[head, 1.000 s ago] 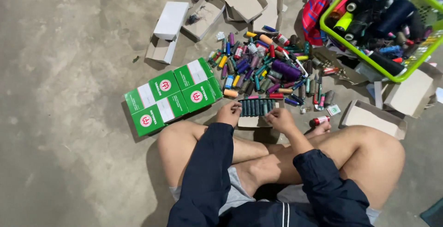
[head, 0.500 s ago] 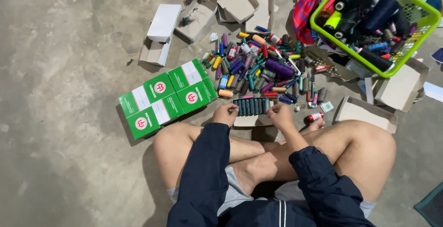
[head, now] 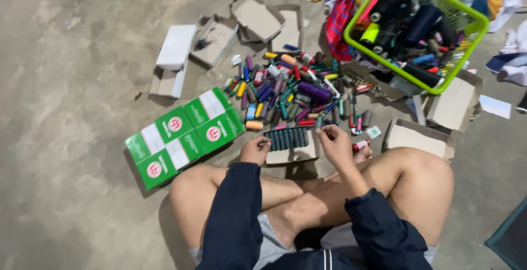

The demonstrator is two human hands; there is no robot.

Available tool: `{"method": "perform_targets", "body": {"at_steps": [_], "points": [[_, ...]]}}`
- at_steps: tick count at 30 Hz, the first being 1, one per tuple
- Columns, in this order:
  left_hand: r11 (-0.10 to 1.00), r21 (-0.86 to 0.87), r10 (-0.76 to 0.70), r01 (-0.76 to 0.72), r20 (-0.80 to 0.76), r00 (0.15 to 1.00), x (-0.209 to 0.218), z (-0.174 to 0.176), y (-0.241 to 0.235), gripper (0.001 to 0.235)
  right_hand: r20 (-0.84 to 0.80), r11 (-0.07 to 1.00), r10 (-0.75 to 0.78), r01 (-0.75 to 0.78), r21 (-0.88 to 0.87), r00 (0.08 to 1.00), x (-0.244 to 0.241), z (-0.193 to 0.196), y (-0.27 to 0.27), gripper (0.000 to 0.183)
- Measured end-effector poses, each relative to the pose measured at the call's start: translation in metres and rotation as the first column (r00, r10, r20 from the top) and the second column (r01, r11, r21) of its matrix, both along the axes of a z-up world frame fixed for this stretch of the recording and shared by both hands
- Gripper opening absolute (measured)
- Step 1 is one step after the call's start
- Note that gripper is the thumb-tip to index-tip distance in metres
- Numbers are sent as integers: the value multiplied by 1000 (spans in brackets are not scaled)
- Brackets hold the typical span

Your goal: The person sits on the floor and sorts a large pile of colorful thread spools. They pick up individual spools, rotate them in their hands, and place them into a cardboard box or a green plastic basket. The person also moves the basket and other items on the floor to organize the workspace.

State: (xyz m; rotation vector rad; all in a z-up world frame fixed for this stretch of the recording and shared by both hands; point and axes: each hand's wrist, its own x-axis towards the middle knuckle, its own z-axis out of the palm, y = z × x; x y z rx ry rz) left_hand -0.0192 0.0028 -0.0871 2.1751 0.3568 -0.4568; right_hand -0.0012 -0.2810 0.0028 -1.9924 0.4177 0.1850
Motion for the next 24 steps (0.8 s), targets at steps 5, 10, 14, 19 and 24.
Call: {"method": "perform_targets", "body": {"at_steps": [5,10,14,19,24], "points": [[1000,-32,-1,0,-31,1000,0,11,1,23,152,975,-133,101,199,979,19,57,-64,17],[985,-162,52,-54,-15,999,0,-17,8,26,155,924,-232,168,345,960,64,91,-161,15],[996,-60,64,-59,89,994,-3,0,-1,26,86,922,-302,267,282,949,110,86,-229,17],[990,137,14,-26,84,996,15,63,-44,24,135,714,-642,525,463,755,140,36,-268,25],[995,-72,-69,66,-39,997,61,118,-130,31,153,752,-653,659,13,742,134,21,-284,10]]}}
